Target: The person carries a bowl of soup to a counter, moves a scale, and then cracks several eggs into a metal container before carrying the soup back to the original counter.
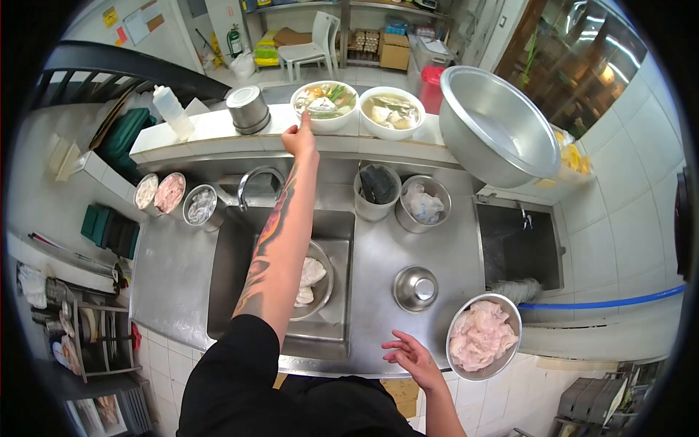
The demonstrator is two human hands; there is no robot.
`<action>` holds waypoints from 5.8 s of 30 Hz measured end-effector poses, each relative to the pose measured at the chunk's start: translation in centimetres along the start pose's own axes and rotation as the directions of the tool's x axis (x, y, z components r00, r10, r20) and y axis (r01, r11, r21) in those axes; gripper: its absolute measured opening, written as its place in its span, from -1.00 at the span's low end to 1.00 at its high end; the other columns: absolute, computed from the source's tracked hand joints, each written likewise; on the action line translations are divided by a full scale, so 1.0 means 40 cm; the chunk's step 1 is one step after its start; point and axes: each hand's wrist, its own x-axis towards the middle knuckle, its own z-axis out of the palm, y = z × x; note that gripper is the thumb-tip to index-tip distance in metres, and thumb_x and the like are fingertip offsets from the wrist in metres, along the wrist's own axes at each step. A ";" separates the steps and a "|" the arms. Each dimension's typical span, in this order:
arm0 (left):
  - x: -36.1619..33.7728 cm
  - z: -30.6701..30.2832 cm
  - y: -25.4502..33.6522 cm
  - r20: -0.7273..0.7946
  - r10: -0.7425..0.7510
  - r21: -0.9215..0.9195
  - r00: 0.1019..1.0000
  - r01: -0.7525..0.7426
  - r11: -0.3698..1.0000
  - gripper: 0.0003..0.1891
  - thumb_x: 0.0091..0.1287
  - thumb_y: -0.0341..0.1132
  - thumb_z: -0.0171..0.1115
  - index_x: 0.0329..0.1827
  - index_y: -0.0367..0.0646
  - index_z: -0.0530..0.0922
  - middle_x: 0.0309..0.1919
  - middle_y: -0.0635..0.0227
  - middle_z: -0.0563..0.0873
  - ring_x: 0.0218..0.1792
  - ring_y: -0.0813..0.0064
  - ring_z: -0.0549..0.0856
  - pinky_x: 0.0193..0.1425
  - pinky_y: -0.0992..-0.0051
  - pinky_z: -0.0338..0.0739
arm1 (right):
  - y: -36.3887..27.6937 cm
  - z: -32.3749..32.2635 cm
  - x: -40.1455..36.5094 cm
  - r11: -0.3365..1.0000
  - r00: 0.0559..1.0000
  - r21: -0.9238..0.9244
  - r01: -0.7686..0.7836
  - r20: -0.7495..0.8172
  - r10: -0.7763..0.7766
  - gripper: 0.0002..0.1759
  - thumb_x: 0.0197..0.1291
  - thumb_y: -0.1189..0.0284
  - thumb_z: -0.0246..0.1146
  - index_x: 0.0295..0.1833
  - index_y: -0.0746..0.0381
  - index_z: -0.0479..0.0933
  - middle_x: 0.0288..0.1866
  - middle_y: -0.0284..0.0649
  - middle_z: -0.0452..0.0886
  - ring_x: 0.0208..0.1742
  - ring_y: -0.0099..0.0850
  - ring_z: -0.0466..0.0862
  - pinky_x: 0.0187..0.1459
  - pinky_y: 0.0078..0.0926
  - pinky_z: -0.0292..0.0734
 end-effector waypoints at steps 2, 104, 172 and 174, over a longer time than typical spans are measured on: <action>0.006 -0.012 0.025 0.010 0.047 0.056 0.999 -0.047 0.997 -0.27 0.12 0.10 0.63 0.01 -0.37 0.48 -0.18 0.21 0.62 -0.17 0.39 0.60 -0.01 0.41 0.56 | 0.002 0.004 -0.012 1.000 1.000 -0.003 -0.006 -0.002 0.006 -0.36 0.44 0.41 0.24 0.56 0.25 0.25 0.27 0.00 0.59 0.14 -0.29 0.69 0.21 -0.33 0.57; -2.204 -2.900 0.086 -0.273 -0.241 -0.147 -0.931 -0.208 0.967 -0.72 0.45 -0.47 0.20 0.20 -0.22 0.60 -0.13 0.25 0.76 -0.16 0.49 0.74 -0.16 0.52 0.61 | 2.655 1.752 -2.657 0.649 -0.782 0.623 0.437 -0.092 0.616 -0.77 0.08 0.33 0.38 -0.21 0.22 0.61 -0.45 -0.28 0.68 -0.54 -0.51 0.63 -0.60 -0.45 0.46; -2.489 -3.125 -0.059 -0.138 -0.550 -0.083 -0.824 -0.544 0.835 -0.37 0.21 0.18 0.46 -0.18 -0.35 0.59 -0.48 0.30 0.68 -0.45 0.48 0.67 -0.29 0.48 0.56 | 2.194 1.499 -2.436 0.797 -0.539 0.594 -0.111 -0.710 0.454 -0.86 -0.05 0.51 0.29 -0.33 0.08 0.68 -0.32 -0.21 0.74 -0.23 -0.21 0.74 -0.17 -0.25 0.63; -2.492 -3.127 -0.060 -0.143 -0.547 -0.076 -0.825 -0.541 0.837 -0.36 0.21 0.19 0.45 -0.18 -0.36 0.59 -0.48 0.30 0.68 -0.44 0.48 0.67 -0.29 0.49 0.56 | 2.202 1.501 -2.430 0.818 -0.561 0.565 -0.107 -0.714 0.419 -0.88 -0.03 0.50 0.30 -0.32 0.14 0.67 -0.37 -0.19 0.72 -0.32 -0.27 0.70 -0.24 -0.32 0.60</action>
